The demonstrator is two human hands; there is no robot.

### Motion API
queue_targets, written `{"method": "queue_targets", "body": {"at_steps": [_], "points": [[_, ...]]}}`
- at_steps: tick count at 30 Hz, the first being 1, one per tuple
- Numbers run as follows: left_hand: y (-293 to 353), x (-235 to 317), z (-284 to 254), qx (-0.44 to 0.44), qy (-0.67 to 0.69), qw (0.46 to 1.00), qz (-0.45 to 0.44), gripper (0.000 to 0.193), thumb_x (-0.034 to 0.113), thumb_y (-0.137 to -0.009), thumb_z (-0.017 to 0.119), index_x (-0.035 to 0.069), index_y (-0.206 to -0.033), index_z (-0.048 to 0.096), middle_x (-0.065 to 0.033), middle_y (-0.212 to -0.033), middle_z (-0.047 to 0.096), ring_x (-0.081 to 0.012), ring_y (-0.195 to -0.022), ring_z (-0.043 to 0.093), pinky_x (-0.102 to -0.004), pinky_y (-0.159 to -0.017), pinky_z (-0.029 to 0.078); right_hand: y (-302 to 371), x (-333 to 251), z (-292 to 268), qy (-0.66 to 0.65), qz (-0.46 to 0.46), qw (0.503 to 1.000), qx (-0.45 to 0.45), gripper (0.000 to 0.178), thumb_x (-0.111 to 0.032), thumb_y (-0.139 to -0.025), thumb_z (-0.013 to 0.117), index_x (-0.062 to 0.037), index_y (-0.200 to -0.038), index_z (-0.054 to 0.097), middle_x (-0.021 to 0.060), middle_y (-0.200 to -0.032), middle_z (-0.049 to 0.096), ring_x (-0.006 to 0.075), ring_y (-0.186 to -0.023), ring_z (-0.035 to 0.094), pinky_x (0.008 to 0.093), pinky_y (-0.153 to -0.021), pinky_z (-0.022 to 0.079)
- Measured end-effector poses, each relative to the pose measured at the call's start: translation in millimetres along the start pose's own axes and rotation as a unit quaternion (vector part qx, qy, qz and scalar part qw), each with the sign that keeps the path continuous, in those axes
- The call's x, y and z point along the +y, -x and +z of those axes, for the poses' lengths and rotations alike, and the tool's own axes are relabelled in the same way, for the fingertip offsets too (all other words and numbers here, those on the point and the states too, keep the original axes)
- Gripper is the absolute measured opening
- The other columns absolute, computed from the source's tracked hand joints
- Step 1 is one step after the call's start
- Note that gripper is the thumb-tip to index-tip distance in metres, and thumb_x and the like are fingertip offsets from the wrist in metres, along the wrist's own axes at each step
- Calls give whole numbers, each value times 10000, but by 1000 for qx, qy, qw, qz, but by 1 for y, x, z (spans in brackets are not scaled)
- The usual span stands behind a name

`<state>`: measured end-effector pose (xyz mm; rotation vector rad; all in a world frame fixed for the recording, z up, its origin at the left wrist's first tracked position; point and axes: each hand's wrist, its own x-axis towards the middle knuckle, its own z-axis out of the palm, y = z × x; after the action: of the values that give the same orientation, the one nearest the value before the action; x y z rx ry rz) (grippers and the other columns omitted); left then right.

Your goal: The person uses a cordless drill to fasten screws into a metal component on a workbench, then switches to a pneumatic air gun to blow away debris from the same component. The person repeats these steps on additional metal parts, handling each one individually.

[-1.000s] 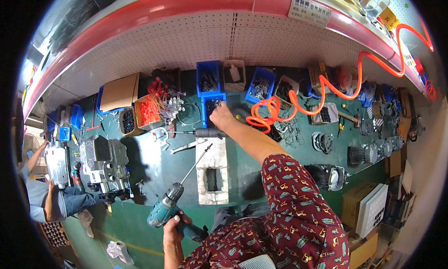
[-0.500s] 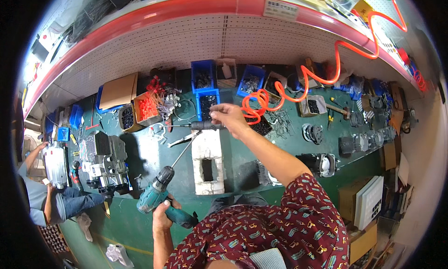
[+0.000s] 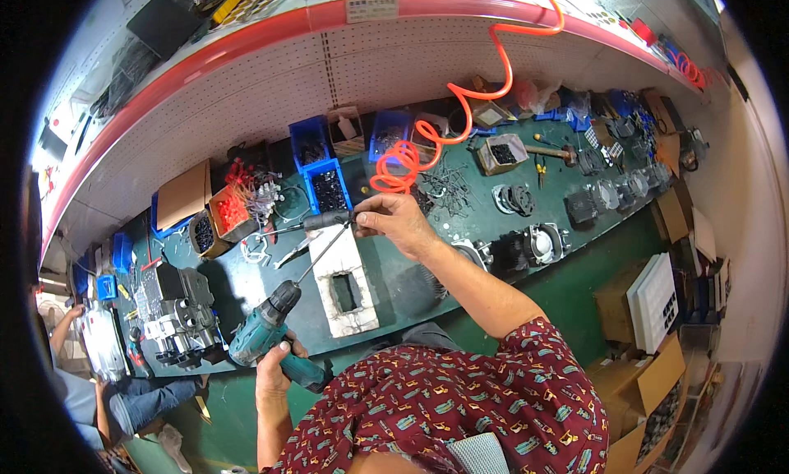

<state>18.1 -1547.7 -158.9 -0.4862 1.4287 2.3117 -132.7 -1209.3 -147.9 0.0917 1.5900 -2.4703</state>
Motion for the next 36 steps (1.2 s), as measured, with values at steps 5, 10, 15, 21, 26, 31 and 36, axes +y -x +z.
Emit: {"method": "queue_targets", "body": {"at_steps": [5, 10, 15, 21, 26, 31, 36], "points": [[2, 9, 0, -23, -34, 999, -8, 365, 170, -751, 716, -25, -1046, 626, -131, -765, 645, -245, -696, 639, -373, -663, 550, 21, -12, -10, 49, -6, 999, 2, 208, -51, -903, 711, 73, -1067, 676, 121, -940, 701, 198, -809, 709, 319, -772, 606], [0, 16, 0, -45, -44, 998, -2, 359, 161, -745, 730, -26, -1036, 634, -132, -768, 649, -245, -690, 642, -370, -657, 546, 36, -24, -20, 99, -12, 995, -30, 194, -50, -904, 708, 75, -1051, 685, 127, -927, 705, 206, -800, 710, 323, -756, 599], [0, 23, -2, -68, -64, 996, -7, 363, 162, -743, 744, -27, -1036, 642, -122, -794, 652, -243, -710, 651, -374, -661, 549, 46, -34, -28, 129, 29, 990, -55, 185, -52, -885, 725, 62, -1026, 691, 129, -882, 719, 209, -784, 715, 332, -753, 597], [2, 20, -5, -75, -73, 994, 4, 425, 226, -754, 774, -24, -1071, 639, -113, -857, 659, -238, -745, 664, -376, -668, 557, 54, -34, -31, 124, 59, 990, -44, 218, -88, -888, 738, 63, -1037, 688, 115, -883, 716, 197, -771, 716, 320, -738, 599], [3, 18, -5, -63, -90, 994, -15, 526, 340, -783, 796, -12, -1133, 622, -118, -945, 674, -233, -791, 679, -358, -698, 581, 59, -33, -30, 118, 63, 991, -28, 204, -86, -900, 725, 64, -1031, 686, 111, -873, 715, 191, -760, 712, 318, -733, 602], [0, 21, -5, -101, -86, 991, -4, 541, 379, -779, 814, 5, -1122, 627, -103, -932, 664, -228, -778, 670, -360, -675, 569, 59, -31, -37, 114, 69, 991, -33, 188, -84, -906, 717, 58, -1026, 686, 108, -868, 713, 190, -756, 712, 325, -729, 607], [-3, 20, -5, -99, -90, 991, -1, 508, 360, -772, 822, 7, -1084, 635, -84, -883, 647, -223, -750, 654, -369, -648, 547, 61, -27, -40, 101, 81, 992, -14, 177, -76, -904, 719, 60, -1012, 684, 109, -878, 711, 196, -749, 711, 326, -727, 612]]}}
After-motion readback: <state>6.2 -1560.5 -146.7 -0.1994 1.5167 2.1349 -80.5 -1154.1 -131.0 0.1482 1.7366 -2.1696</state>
